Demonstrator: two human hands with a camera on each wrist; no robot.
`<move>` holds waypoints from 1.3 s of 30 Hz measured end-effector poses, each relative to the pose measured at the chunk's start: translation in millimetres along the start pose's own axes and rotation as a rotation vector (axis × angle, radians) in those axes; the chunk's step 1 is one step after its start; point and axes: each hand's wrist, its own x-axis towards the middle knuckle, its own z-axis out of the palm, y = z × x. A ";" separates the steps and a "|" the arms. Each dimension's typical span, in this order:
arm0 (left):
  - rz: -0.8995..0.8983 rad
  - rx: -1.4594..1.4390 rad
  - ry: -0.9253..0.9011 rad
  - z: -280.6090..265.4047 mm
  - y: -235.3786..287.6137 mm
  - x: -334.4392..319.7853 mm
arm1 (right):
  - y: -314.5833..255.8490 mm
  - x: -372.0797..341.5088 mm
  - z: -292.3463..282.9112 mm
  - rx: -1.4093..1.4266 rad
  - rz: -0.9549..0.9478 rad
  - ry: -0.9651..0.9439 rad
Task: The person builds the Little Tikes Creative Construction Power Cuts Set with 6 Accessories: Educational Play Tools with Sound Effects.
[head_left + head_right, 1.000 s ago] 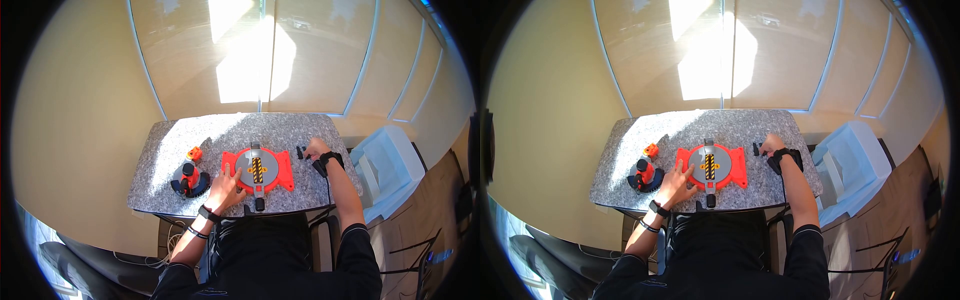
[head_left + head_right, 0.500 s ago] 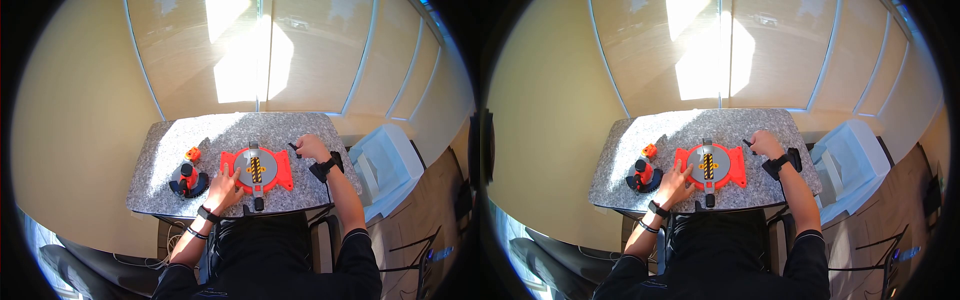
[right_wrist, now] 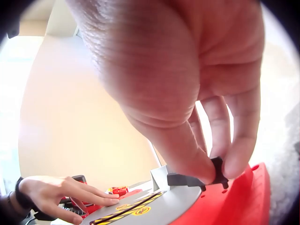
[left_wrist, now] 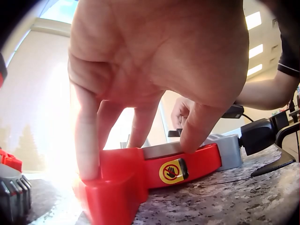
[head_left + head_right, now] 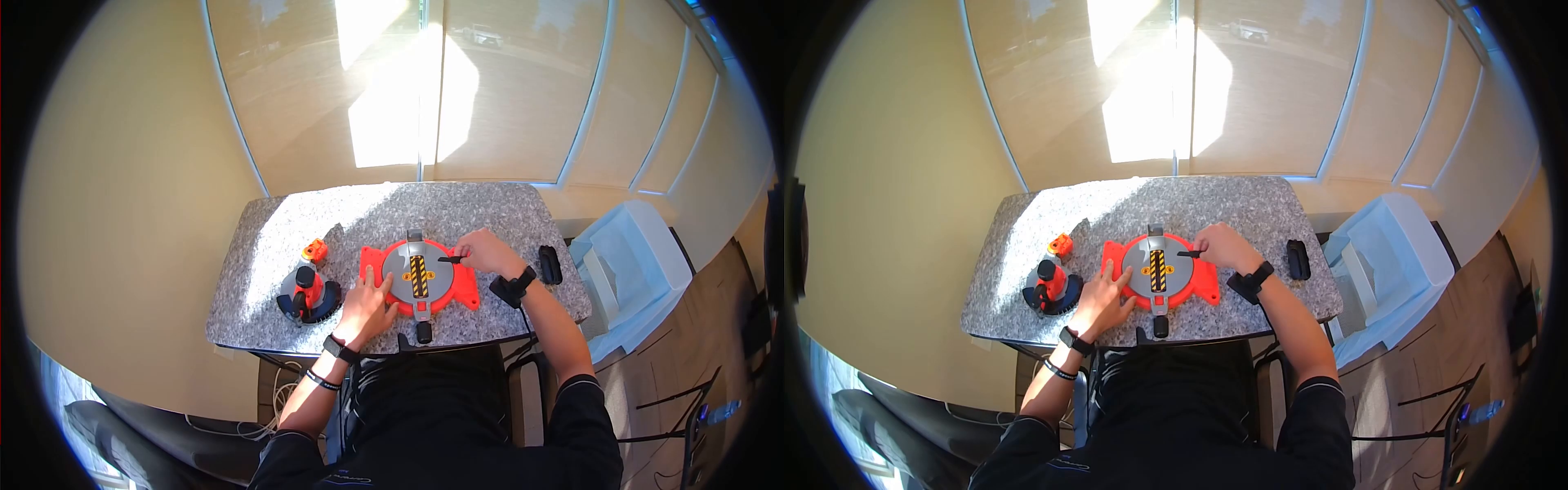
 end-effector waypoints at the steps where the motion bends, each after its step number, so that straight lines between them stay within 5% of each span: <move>1: 0.013 0.016 0.005 0.9 -0.5 0.2 | -0.7 0.7 0.0 -0.010 0.011 -0.012; 39: -0.019 0.040 -0.030 -1.5 4.9 0.1 | -0.4 -4.1 13.6 0.036 -0.035 0.048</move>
